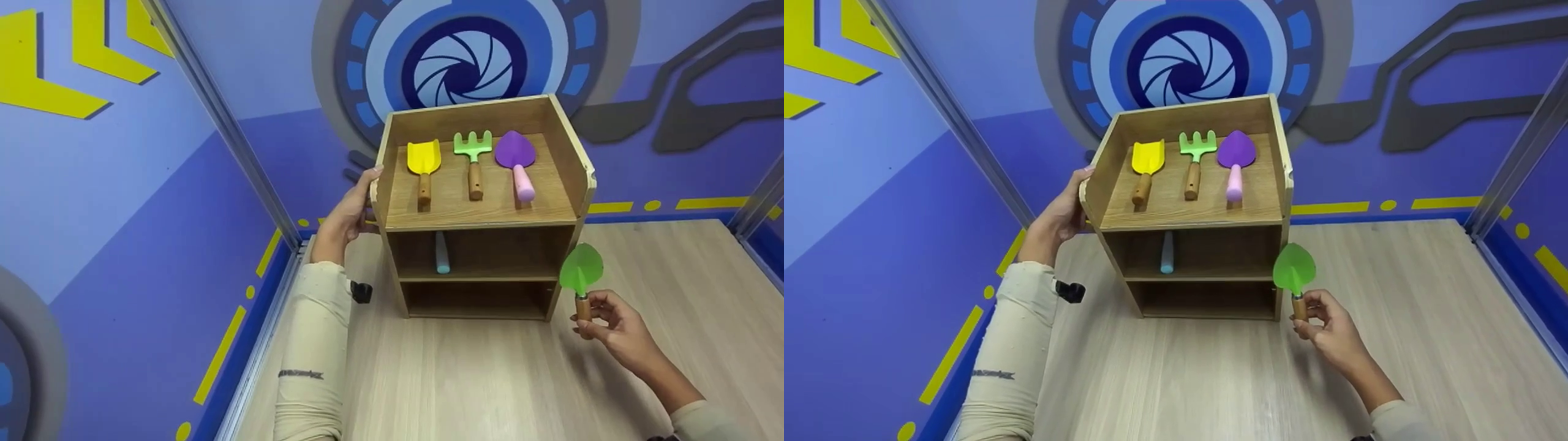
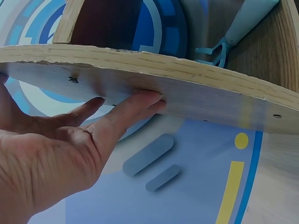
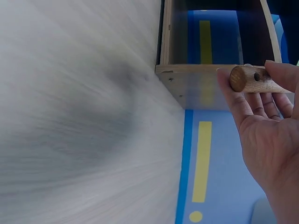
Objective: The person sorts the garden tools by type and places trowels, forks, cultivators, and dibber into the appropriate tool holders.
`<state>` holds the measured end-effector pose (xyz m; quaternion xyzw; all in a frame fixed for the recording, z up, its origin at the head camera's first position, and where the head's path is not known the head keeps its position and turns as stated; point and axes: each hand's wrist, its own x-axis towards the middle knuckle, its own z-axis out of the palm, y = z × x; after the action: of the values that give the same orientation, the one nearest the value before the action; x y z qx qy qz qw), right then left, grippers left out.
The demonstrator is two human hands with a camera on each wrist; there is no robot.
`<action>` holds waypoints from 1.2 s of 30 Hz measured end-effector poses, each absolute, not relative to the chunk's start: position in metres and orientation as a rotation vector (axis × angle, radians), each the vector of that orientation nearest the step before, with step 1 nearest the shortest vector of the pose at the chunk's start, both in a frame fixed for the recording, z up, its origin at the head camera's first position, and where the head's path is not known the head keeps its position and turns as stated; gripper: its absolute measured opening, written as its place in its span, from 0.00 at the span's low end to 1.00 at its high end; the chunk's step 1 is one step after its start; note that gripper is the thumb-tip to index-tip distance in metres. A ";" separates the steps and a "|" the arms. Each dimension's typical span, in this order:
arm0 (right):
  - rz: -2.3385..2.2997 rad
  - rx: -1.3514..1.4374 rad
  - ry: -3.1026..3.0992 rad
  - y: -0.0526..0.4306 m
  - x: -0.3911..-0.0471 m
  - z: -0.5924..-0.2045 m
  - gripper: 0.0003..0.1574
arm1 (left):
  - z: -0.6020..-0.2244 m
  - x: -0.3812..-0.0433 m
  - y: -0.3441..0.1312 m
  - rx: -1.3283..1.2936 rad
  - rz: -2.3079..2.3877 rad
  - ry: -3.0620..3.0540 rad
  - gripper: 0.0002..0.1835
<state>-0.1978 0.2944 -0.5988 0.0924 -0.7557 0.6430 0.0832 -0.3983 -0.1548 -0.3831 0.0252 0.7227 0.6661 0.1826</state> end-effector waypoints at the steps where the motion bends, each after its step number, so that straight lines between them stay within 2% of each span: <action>1: 1.917 0.282 -2.261 0.293 -0.198 -0.598 0.24 | -0.383 -0.398 -0.155 0.065 1.881 2.039 0.44; 12: 1.810 0.219 -2.414 0.273 -0.197 -0.590 0.24 | -0.382 -0.399 -0.153 0.060 1.870 2.059 0.49; 20: 1.870 0.232 -2.476 0.256 -0.198 -0.579 0.25 | -0.383 -0.398 -0.155 0.055 1.867 2.075 0.48; 29: 2.203 0.268 -2.454 0.240 -0.201 -0.567 0.29 | -0.385 -0.398 -0.152 0.058 1.887 2.073 0.48; 36: 2.444 0.253 -2.372 0.223 -0.206 -0.556 0.29 | -0.387 -0.397 -0.152 0.044 1.887 2.089 0.50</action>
<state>-0.2056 0.2232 -0.5565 0.0735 -0.6881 0.7089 -0.1366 -0.3973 -0.1524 -0.3865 0.0156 0.7320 0.6615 0.1624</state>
